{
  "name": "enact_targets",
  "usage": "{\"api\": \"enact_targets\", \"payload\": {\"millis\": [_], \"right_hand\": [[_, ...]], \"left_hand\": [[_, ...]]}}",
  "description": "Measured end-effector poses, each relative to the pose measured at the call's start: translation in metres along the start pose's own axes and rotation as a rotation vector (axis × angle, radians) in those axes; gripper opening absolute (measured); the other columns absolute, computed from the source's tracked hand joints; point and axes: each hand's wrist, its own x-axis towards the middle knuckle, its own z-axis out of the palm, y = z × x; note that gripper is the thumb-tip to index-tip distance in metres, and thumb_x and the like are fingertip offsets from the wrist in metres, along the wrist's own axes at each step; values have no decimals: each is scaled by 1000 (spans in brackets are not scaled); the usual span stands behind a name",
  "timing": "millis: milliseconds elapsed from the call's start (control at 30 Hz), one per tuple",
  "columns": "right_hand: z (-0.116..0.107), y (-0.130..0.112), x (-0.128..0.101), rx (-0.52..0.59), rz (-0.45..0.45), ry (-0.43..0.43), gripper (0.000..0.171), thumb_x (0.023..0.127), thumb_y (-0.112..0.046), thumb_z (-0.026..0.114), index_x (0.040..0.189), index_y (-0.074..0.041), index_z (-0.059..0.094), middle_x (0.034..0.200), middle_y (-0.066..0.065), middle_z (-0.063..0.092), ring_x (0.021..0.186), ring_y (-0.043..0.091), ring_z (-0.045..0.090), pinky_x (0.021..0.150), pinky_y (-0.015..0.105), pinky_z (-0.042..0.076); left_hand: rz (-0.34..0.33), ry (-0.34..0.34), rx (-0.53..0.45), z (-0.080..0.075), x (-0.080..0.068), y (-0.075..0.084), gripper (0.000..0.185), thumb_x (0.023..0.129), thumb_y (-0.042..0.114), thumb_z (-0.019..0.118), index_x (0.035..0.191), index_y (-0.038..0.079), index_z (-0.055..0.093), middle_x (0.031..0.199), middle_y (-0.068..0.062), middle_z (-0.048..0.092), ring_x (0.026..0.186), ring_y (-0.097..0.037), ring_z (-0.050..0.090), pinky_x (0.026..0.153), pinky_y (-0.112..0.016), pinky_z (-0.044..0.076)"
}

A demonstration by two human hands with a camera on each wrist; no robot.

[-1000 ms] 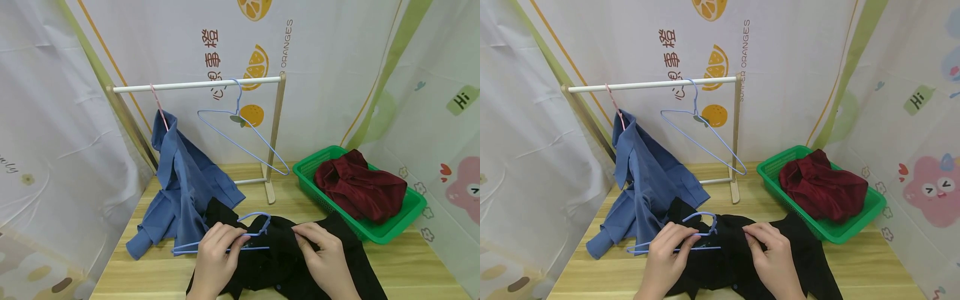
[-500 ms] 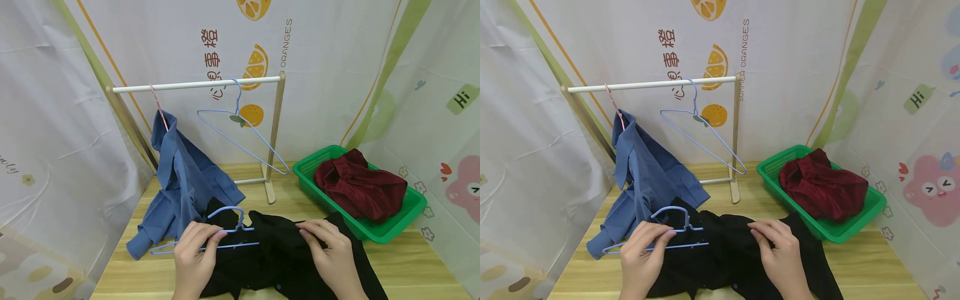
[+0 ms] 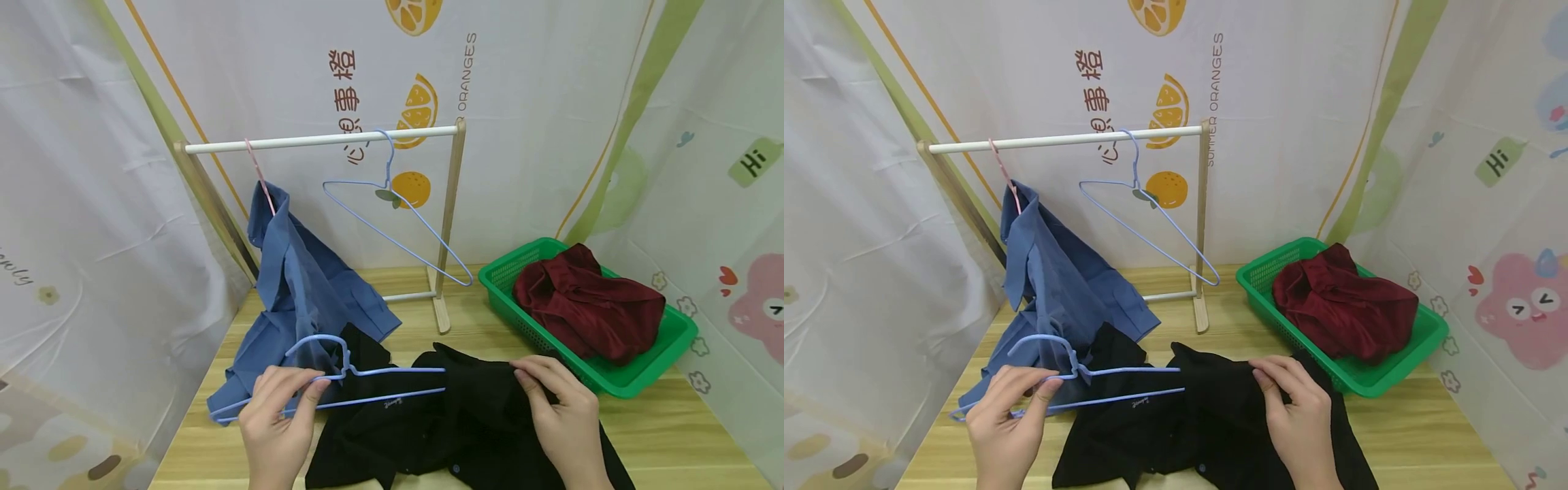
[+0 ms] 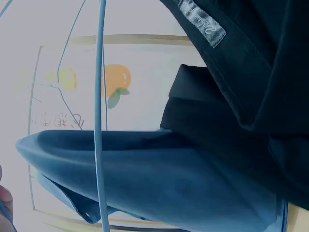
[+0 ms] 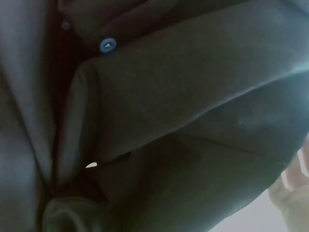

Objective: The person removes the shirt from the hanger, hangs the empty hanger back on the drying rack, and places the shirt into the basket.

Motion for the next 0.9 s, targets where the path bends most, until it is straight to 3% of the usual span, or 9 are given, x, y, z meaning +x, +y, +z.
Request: {"api": "enact_targets", "payload": {"millis": [233, 500, 700, 900], "right_hand": [[-5, 5, 2, -59, 138, 71, 20, 91, 9, 76, 99, -8, 83, 103, 5, 78, 102, -18, 61, 93, 0, 44], [-9, 14, 2, -157, 380, 86, 11, 98, -4, 75, 103, -10, 84, 108, 10, 80, 88, -25, 53, 76, 0, 43], [-14, 20, 2, -236, 535, 62, 15, 102, -13, 72, 112, -9, 83, 112, 17, 79, 75, -24, 45, 65, 4, 39], [-16, 23, 3, -284, 597, 49, 18, 103, -16, 70, 113, -8, 82, 109, 19, 79, 71, -23, 43, 62, 4, 38]], "left_hand": [[14, 31, -26, -10, 3, -3, 17, 88, 12, 87, 87, -3, 79, 79, -10, 72, 76, -11, 55, 81, -18, 41], [21, 85, -23, -17, 11, 2, 22, 89, 12, 86, 83, -7, 77, 77, -9, 72, 77, -7, 55, 80, -17, 40], [29, 117, -23, -20, 15, 5, 26, 90, 13, 86, 80, -8, 76, 75, -8, 70, 75, -6, 51, 78, -17, 38], [26, 131, -58, -21, 16, 6, 22, 89, 7, 86, 81, -11, 75, 76, -8, 70, 75, -8, 52, 75, -13, 41]]}}
